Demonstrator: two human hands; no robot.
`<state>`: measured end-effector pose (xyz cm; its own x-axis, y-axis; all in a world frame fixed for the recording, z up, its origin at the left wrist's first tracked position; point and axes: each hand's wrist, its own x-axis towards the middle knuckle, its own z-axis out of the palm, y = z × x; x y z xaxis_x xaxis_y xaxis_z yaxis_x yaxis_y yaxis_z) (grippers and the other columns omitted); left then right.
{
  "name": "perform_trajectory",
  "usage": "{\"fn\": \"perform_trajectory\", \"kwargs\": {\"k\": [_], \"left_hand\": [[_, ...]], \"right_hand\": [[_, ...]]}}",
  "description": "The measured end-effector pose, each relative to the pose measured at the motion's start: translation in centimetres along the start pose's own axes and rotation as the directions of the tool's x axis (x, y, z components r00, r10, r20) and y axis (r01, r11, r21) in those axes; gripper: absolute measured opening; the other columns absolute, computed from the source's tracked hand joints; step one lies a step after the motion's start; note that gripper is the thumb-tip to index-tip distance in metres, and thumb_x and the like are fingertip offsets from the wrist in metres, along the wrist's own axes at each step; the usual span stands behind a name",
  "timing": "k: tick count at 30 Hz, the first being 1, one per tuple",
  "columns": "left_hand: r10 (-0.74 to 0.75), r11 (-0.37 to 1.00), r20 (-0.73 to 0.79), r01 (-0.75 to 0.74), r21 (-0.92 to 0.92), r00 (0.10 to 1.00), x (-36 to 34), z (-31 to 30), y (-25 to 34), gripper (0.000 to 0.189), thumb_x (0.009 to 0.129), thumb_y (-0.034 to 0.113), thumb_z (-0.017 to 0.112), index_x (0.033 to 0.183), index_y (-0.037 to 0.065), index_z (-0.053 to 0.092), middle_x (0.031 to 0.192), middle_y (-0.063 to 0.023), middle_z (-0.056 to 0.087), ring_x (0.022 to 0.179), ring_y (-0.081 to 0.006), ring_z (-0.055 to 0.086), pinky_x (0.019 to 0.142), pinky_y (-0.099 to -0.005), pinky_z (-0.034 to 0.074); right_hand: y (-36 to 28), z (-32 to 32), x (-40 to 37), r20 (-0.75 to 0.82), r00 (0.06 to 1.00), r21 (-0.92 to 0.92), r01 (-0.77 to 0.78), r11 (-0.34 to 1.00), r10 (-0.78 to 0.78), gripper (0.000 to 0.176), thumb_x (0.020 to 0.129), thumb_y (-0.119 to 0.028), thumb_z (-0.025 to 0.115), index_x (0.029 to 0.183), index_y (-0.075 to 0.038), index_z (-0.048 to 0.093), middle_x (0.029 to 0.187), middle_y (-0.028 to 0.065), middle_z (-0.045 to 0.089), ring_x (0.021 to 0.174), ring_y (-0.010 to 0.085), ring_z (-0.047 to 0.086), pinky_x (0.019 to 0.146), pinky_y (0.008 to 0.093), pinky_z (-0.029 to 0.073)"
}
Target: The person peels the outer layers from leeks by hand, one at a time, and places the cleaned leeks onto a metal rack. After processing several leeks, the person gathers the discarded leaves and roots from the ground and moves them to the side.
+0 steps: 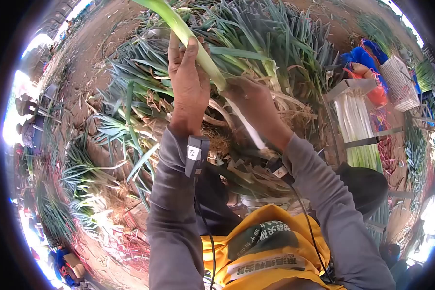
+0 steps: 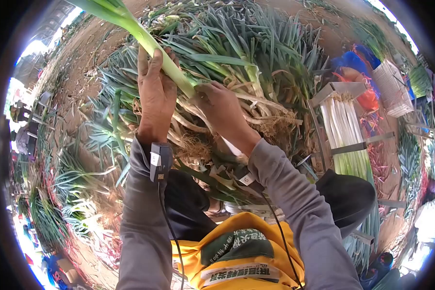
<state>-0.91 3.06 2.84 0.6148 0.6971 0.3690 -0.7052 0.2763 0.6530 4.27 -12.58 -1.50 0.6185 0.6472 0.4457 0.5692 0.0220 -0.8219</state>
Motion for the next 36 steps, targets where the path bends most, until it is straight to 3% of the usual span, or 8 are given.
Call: {"fn": "perform_trajectory", "kwargs": {"k": [16, 19, 21, 26, 28, 31, 33, 36], "left_hand": [[-0.224, 0.963, 0.079, 0.233, -0.133, 0.971, 0.1, 0.2, 0.1, 0.033, 0.094, 0.002, 0.071, 0.122, 0.011, 0.055, 0.103, -0.0055, 0.067, 0.096, -0.0186, 0.067, 0.097, -0.0399, 0.058], [-0.174, 0.979, 0.049, 0.179, -0.103, 0.983, -0.1, 0.3, -0.5, 0.038, 0.093, 0.000, 0.072, 0.122, 0.012, 0.051, 0.104, -0.0072, 0.065, 0.096, -0.0198, 0.067, 0.094, -0.0397, 0.059], [-0.144, 0.989, -0.037, 0.144, 0.006, 0.989, 0.0, 0.8, -1.0, 0.042, 0.091, 0.000, 0.074, 0.121, 0.013, 0.049, 0.103, -0.0067, 0.064, 0.095, -0.0197, 0.067, 0.091, -0.0391, 0.059], [-0.108, 0.991, -0.085, 0.114, 0.067, 0.991, 1.0, -0.1, -0.3, 0.046, 0.092, 0.001, 0.073, 0.125, 0.011, 0.043, 0.103, -0.0083, 0.063, 0.091, -0.0195, 0.065, 0.084, -0.0377, 0.060], [-0.042, 0.997, -0.059, 0.046, 0.062, 0.997, 1.4, -0.7, -0.3, 0.048, 0.094, 0.000, 0.071, 0.128, 0.009, 0.038, 0.104, -0.0108, 0.062, 0.087, -0.0197, 0.064, 0.074, -0.0368, 0.059], [0.021, 0.996, -0.073, -0.015, 0.086, 0.997, 2.3, -1.9, 0.2, 0.049, 0.093, -0.001, 0.070, 0.128, 0.010, 0.038, 0.105, -0.0111, 0.062, 0.085, -0.0196, 0.063, 0.072, -0.0358, 0.058], [0.041, 0.997, -0.058, -0.037, 0.068, 0.997, 2.4, -2.2, 0.9, 0.049, 0.093, -0.003, 0.070, 0.128, 0.010, 0.038, 0.106, -0.0113, 0.063, 0.085, -0.0194, 0.063, 0.071, -0.0341, 0.058], [0.032, 0.992, -0.126, -0.016, 0.125, 0.992, 1.6, -1.0, 1.4, 0.047, 0.096, 0.001, 0.068, 0.131, 0.008, 0.039, 0.106, -0.0105, 0.063, 0.087, -0.0188, 0.062, 0.076, -0.0350, 0.056]], "right_hand": [[-0.4, -3.3, 0.1, 0.152, 0.955, 0.076, -0.270, 0.960, 0.256, 0.026, 0.088, -0.022, 0.077, 0.098, 0.001, 0.072, 0.079, 0.0131, 0.070, 0.071, 0.0162, 0.064, 0.067, 0.0335, 0.050], [-0.6, -3.1, -0.9, 0.086, 0.977, 0.003, -0.196, 0.981, 0.195, 0.020, 0.088, -0.019, 0.075, 0.096, -0.001, 0.070, 0.083, 0.0122, 0.069, 0.073, 0.0215, 0.067, 0.067, 0.0357, 0.051], [-0.8, -3.1, -1.8, 0.206, 0.961, -0.348, 0.248, 0.904, -0.184, 0.014, 0.085, -0.013, 0.072, 0.092, -0.004, 0.066, 0.089, 0.0116, 0.065, 0.076, 0.0296, 0.068, 0.067, 0.0404, 0.052], [-0.7, -3.8, -4.8, 0.229, 0.940, -0.122, 0.285, 0.951, -0.253, 0.013, 0.086, -0.010, 0.069, 0.095, -0.003, 0.061, 0.089, 0.0124, 0.064, 0.074, 0.0309, 0.068, 0.064, 0.0398, 0.052], [-1.0, -5.2, -5.7, 0.377, 0.906, 0.172, -0.274, 0.946, 0.194, 0.013, 0.090, -0.009, 0.068, 0.098, -0.001, 0.060, 0.085, 0.0144, 0.067, 0.067, 0.0282, 0.068, 0.063, 0.0370, 0.052], [-0.1, -7.0, -9.0, 0.357, 0.835, 0.185, -0.503, 0.844, 0.419, 0.013, 0.093, -0.009, 0.068, 0.098, 0.000, 0.060, 0.084, 0.0169, 0.069, 0.063, 0.0271, 0.068, 0.063, 0.0343, 0.053], [4.9, -7.4, -14.8, 0.347, 0.864, -0.217, -0.305, 0.927, 0.365, 0.017, 0.093, -0.014, 0.067, 0.105, -0.002, 0.064, 0.089, 0.0207, 0.070, 0.071, 0.0340, 0.070, 0.069, 0.0395, 0.056], [12.3, -7.2, -25.1, 0.605, 0.607, -0.684, 0.066, 0.727, 0.515, 0.025, 0.094, -0.022, 0.067, 0.113, -0.005, 0.068, 0.097, 0.0235, 0.070, 0.081, 0.0394, 0.070, 0.074, 0.0474, 0.056]]}}
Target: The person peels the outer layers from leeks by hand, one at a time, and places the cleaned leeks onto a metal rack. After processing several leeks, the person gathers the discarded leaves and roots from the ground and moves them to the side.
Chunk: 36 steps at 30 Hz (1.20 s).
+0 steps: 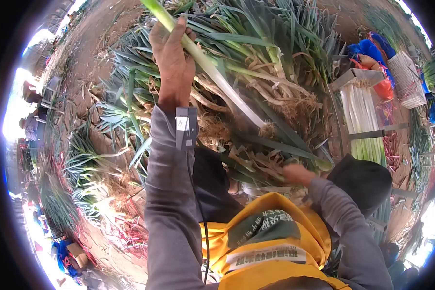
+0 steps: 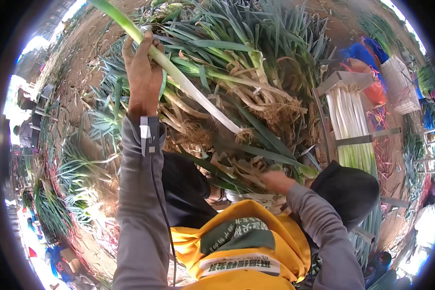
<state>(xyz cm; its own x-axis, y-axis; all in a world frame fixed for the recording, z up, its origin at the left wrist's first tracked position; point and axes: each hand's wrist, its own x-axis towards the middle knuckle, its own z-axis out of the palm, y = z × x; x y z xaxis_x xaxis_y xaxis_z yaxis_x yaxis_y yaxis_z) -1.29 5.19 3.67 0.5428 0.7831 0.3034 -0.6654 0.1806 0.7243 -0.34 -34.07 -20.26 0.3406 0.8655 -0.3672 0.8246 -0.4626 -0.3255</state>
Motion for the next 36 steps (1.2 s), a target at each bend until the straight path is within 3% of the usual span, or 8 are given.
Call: {"fn": "perform_trajectory", "kwargs": {"k": [2, 4, 8, 18, 19, 23, 31, 36], "left_hand": [[0.011, 0.999, -0.011, -0.011, 0.038, 1.000, 0.1, 0.7, 0.6, 0.043, 0.098, 0.004, 0.067, 0.131, 0.008, 0.041, 0.106, -0.0105, 0.063, 0.086, -0.0183, 0.061, 0.078, -0.0353, 0.055], [-0.012, 0.998, 0.039, 0.010, 0.058, 0.999, -0.4, 0.1, 0.1, 0.030, 0.103, 0.015, 0.061, 0.128, 0.007, 0.045, 0.108, -0.0117, 0.062, 0.085, -0.0181, 0.056, 0.081, -0.0366, 0.053], [-0.150, 0.986, 0.066, 0.154, -0.062, 0.986, -1.3, 0.7, -1.2, 0.029, 0.105, 0.024, 0.058, 0.125, 0.007, 0.046, 0.110, -0.0113, 0.061, 0.091, -0.0204, 0.055, 0.086, -0.0403, 0.052], [-0.207, 0.952, 0.083, 0.221, -0.213, 0.975, -1.7, 0.7, -2.1, 0.046, 0.091, 0.001, 0.075, 0.126, 0.013, 0.047, 0.103, -0.0065, 0.062, 0.094, -0.0222, 0.064, 0.092, -0.0442, 0.057], [-0.188, 0.964, 0.058, 0.195, -0.180, 0.980, -1.4, 0.9, -2.1, 0.047, 0.090, 0.001, 0.075, 0.126, 0.013, 0.046, 0.103, -0.0060, 0.063, 0.094, -0.0220, 0.065, 0.091, -0.0441, 0.058], [-0.165, 0.968, 0.005, 0.163, -0.190, 0.986, -0.2, 0.1, -1.5, 0.043, 0.091, 0.000, 0.074, 0.122, 0.010, 0.046, 0.102, -0.0085, 0.063, 0.089, -0.0232, 0.066, 0.086, -0.0438, 0.061], [0.040, 0.988, 0.026, -0.035, -0.149, 0.999, 2.0, -3.1, -0.3, 0.017, 0.102, 0.011, 0.062, 0.113, 0.007, 0.049, 0.089, -0.0097, 0.063, 0.077, -0.0230, 0.062, 0.070, -0.0359, 0.054], [0.051, 0.997, -0.013, -0.052, -0.062, 0.999, 1.9, -4.1, -0.4, 0.014, 0.101, 0.011, 0.063, 0.112, 0.005, 0.054, 0.089, -0.0079, 0.062, 0.079, -0.0208, 0.061, 0.071, -0.0357, 0.054]], "right_hand": [[-2.0, -1.9, -0.7, 0.282, 0.958, 0.114, -0.083, 0.990, 0.048, 0.032, 0.096, -0.026, 0.066, 0.121, -0.006, 0.067, 0.106, 0.0241, 0.069, 0.093, 0.0414, 0.068, 0.080, 0.0516, 0.053], [-5.6, -7.6, 1.4, -0.396, 0.913, 0.406, 0.273, 0.872, -0.102, 0.033, 0.095, -0.024, 0.068, 0.123, -0.007, 0.066, 0.110, 0.0210, 0.068, 0.096, 0.0397, 0.067, 0.082, 0.0485, 0.053], [-9.7, -19.6, 7.9, -0.785, 0.616, 0.329, 0.334, 0.883, 0.059, 0.031, 0.091, -0.021, 0.072, 0.117, -0.005, 0.068, 0.101, 0.0160, 0.067, 0.090, 0.0375, 0.066, 0.079, 0.0450, 0.052], [-9.9, -22.2, 11.6, -0.782, 0.613, 0.391, 0.336, 0.857, 0.116, 0.022, 0.083, -0.016, 0.074, 0.101, -0.003, 0.070, 0.099, 0.0108, 0.067, 0.097, 0.0305, 0.065, 0.081, 0.0403, 0.052], [-9.9, -22.2, 11.1, -0.832, 0.539, 0.070, 0.337, 0.939, -0.131, 0.020, 0.081, -0.014, 0.072, 0.098, -0.004, 0.068, 0.099, 0.0089, 0.067, 0.098, 0.0285, 0.065, 0.082, 0.0393, 0.052], [-10.5, -19.2, 9.3, -0.688, 0.458, -0.295, 0.534, 0.793, -0.564, 0.017, 0.077, -0.012, 0.068, 0.093, -0.009, 0.065, 0.100, 0.0037, 0.065, 0.105, 0.0239, 0.063, 0.087, 0.0375, 0.051], [-7.0, -12.4, 4.2, -0.533, 0.821, 0.357, 0.439, 0.825, -0.206, 0.014, 0.093, -0.019, 0.067, 0.096, -0.006, 0.063, 0.086, 0.0134, 0.067, 0.081, 0.0354, 0.066, 0.071, 0.0447, 0.051], [0.4, 4.2, 0.9, 0.147, 0.988, 0.314, -0.006, 0.950, -0.042, 0.026, 0.095, -0.028, 0.062, 0.106, -0.005, 0.068, 0.081, 0.0196, 0.068, 0.082, 0.0388, 0.068, 0.073, 0.0533, 0.050]]}}
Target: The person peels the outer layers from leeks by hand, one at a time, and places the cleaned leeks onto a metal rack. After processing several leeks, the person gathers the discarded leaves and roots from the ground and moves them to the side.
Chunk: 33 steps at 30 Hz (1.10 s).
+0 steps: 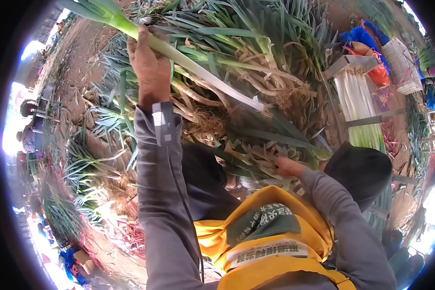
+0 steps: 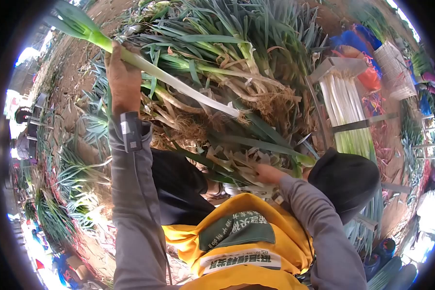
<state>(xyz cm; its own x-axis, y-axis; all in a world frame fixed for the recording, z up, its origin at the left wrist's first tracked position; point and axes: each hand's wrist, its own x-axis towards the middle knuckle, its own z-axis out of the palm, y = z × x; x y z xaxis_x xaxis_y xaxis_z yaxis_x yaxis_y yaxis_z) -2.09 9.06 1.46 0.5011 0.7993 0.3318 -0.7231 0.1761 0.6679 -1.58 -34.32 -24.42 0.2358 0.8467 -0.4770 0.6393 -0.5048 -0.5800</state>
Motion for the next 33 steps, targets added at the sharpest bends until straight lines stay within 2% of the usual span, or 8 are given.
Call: {"fn": "perform_trajectory", "kwargs": {"k": [2, 4, 6, 19, 28, 30, 32, 33], "left_hand": [[0.003, 1.000, -0.011, -0.003, 0.025, 1.000, 0.7, -0.4, 0.8, 0.014, 0.101, 0.010, 0.063, 0.111, 0.005, 0.055, 0.090, -0.0081, 0.061, 0.081, -0.0202, 0.060, 0.074, -0.0353, 0.053], [-0.011, 0.998, -0.010, 0.012, 0.055, 1.000, -0.2, -0.8, 0.9, 0.016, 0.103, 0.013, 0.062, 0.112, 0.004, 0.053, 0.093, -0.0086, 0.058, 0.084, -0.0201, 0.058, 0.080, -0.0368, 0.053], [-0.008, 0.998, 0.022, 0.006, 0.065, 1.000, 1.3, -1.2, 0.7, 0.020, 0.105, 0.018, 0.060, 0.112, 0.002, 0.052, 0.095, -0.0098, 0.055, 0.087, -0.0205, 0.056, 0.085, -0.0376, 0.053], [-0.238, 0.936, -0.026, 0.222, -0.274, 0.971, 2.3, -4.0, 1.6, 0.023, 0.107, 0.026, 0.051, 0.111, 0.004, 0.049, 0.090, -0.0103, 0.054, 0.079, -0.0197, 0.055, 0.069, -0.0333, 0.052], [-0.090, 0.976, -0.174, 0.052, -0.211, 0.981, 0.8, -1.2, 1.3, 0.016, 0.107, 0.022, 0.054, 0.112, 0.007, 0.052, 0.096, -0.0098, 0.058, 0.082, -0.0198, 0.055, 0.077, -0.0358, 0.050], [-0.086, 0.969, -0.188, 0.038, -0.244, 0.978, 0.4, -0.7, 1.5, 0.016, 0.108, 0.022, 0.053, 0.109, 0.006, 0.052, 0.096, -0.0096, 0.057, 0.084, -0.0203, 0.055, 0.079, -0.0373, 0.051], [-0.111, 0.959, -0.037, 0.097, -0.268, 0.993, -0.1, 0.1, 0.4, 0.016, 0.106, 0.018, 0.056, 0.107, 0.002, 0.054, 0.097, -0.0104, 0.057, 0.088, -0.0222, 0.057, 0.085, -0.0390, 0.052], [-0.126, 0.925, 0.036, 0.130, -0.358, 0.991, 0.0, -0.2, -0.5, 0.015, 0.102, 0.012, 0.060, 0.107, -0.001, 0.055, 0.101, -0.0123, 0.059, 0.097, -0.0253, 0.061, 0.097, -0.0419, 0.052]], "right_hand": [[-2.3, -1.3, -1.1, 0.144, 0.987, -0.241, -0.035, 0.970, 0.071, 0.028, 0.090, -0.023, 0.068, 0.113, -0.007, 0.068, 0.094, 0.0183, 0.069, 0.090, 0.0378, 0.067, 0.081, 0.0506, 0.052], [-8.2, -6.7, -0.9, -0.297, 0.927, -0.129, 0.199, 0.971, -0.229, 0.028, 0.093, -0.024, 0.066, 0.115, -0.007, 0.068, 0.109, 0.0165, 0.068, 0.092, 0.0373, 0.067, 0.081, 0.0487, 0.054], [-11.6, -11.0, 0.3, -0.727, 0.556, -0.209, 0.379, 0.901, -0.403, 0.026, 0.096, -0.021, 0.065, 0.119, -0.008, 0.068, 0.117, 0.0131, 0.066, 0.091, 0.0354, 0.067, 0.079, 0.0449, 0.056], [-11.4, -16.5, 1.2, -0.400, 0.903, 0.530, 0.366, 0.765, -0.154, 0.017, 0.099, -0.012, 0.064, 0.103, 0.003, 0.070, 0.082, 0.0107, 0.067, 0.067, 0.0178, 0.066, 0.063, 0.0327, 0.051], [-0.6, -8.3, 2.2, -0.479, 0.741, 0.609, -0.106, 0.786, 0.470, 0.023, 0.099, -0.017, 0.062, 0.106, 0.004, 0.067, 0.079, 0.0095, 0.068, 0.062, 0.0165, 0.067, 0.054, 0.0308, 0.052], [-1.6, -6.9, 1.5, -0.422, 0.894, 0.437, 0.058, 0.898, 0.147, 0.026, 0.099, -0.016, 0.060, 0.118, 0.003, 0.066, 0.101, 0.0131, 0.070, 0.073, 0.0186, 0.072, 0.061, 0.0305, 0.056], [-6.6, -9.5, 1.9, -0.520, 0.726, -0.219, 0.396, 0.892, -0.450, 0.039, 0.099, -0.016, 0.059, 0.134, -0.001, 0.060, 0.136, 0.0200, 0.058, 0.097, 0.0281, 0.072, 0.079, 0.0356, 0.059], [-9.1, -11.2, 2.5, -0.531, 0.776, 0.105, 0.459, 0.882, -0.340, 0.044, 0.100, -0.018, 0.061, 0.140, -0.001, 0.053, 0.141, 0.0186, 0.053, 0.099, 0.0265, 0.071, 0.079, 0.0349, 0.059]]}}
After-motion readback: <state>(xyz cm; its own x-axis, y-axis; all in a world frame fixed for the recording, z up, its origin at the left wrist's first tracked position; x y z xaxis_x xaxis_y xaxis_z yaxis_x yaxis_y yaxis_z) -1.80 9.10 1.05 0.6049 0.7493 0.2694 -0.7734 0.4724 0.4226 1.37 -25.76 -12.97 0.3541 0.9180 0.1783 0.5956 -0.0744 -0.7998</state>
